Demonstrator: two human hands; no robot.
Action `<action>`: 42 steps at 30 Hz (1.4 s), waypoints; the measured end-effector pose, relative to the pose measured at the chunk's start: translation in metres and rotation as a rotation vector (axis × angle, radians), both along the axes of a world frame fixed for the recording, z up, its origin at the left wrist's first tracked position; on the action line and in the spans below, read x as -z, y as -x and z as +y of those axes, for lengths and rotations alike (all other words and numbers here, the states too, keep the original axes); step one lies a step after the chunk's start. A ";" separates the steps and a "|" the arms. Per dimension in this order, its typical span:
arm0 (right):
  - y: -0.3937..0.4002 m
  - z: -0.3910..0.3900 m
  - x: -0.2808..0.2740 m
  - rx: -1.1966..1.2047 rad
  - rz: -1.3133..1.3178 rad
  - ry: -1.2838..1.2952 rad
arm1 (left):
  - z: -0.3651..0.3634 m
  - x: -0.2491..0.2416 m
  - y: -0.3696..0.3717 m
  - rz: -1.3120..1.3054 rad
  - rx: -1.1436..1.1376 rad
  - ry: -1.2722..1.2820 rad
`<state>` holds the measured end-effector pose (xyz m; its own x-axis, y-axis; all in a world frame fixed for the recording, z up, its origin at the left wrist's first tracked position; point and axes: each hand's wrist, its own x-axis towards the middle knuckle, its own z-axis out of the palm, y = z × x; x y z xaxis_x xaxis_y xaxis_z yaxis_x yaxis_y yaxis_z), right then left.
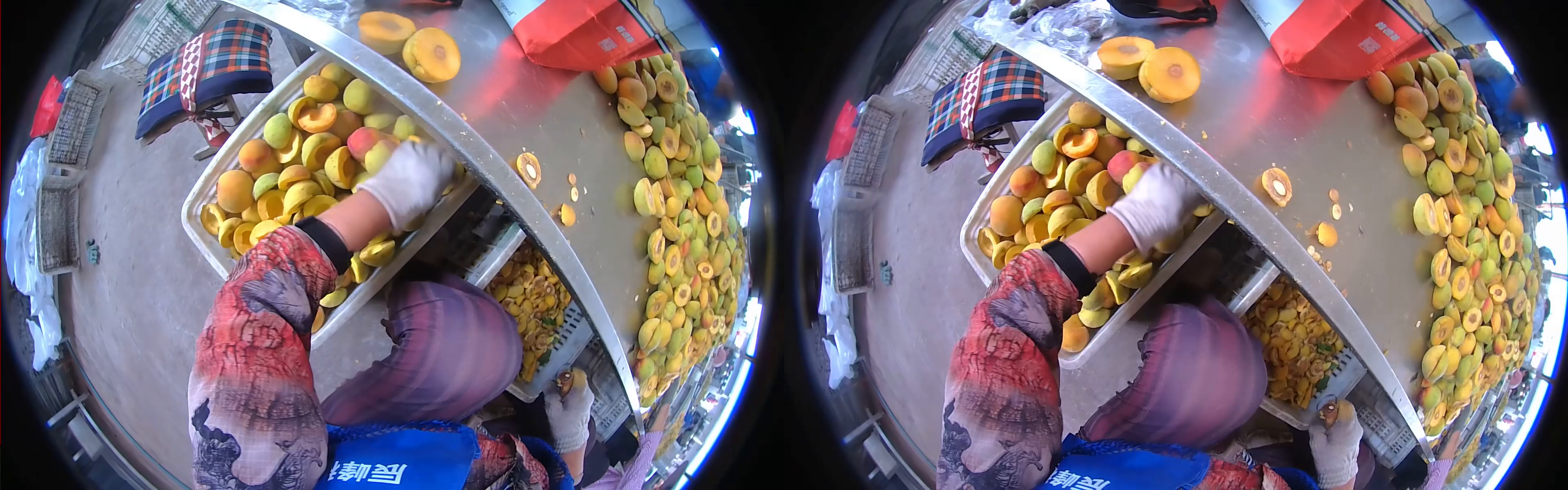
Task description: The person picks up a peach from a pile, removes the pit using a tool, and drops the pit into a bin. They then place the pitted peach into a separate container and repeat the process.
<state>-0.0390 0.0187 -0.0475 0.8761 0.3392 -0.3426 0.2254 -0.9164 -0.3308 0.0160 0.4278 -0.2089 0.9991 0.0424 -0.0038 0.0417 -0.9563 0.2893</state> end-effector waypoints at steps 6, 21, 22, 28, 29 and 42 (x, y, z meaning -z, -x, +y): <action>-0.003 0.009 0.003 -0.052 0.028 -0.021 | 0.027 -0.026 -0.032 0.056 -0.193 0.298; -0.018 0.012 0.005 -0.138 0.025 0.066 | 0.021 -0.016 -0.012 0.214 -0.067 0.072; -0.016 0.008 0.001 -0.086 0.030 0.021 | 0.017 -0.031 -0.011 0.224 -0.049 0.077; 0.003 -0.019 0.008 0.074 0.084 -0.038 | -0.012 -0.032 0.032 0.044 -0.004 -0.170; 0.006 -0.020 0.010 0.015 0.074 -0.043 | -0.008 0.006 0.054 -0.297 0.094 -0.210; 0.034 -0.058 -0.001 -0.019 -0.118 -0.155 | -0.035 -0.011 0.097 -0.254 -0.162 -0.203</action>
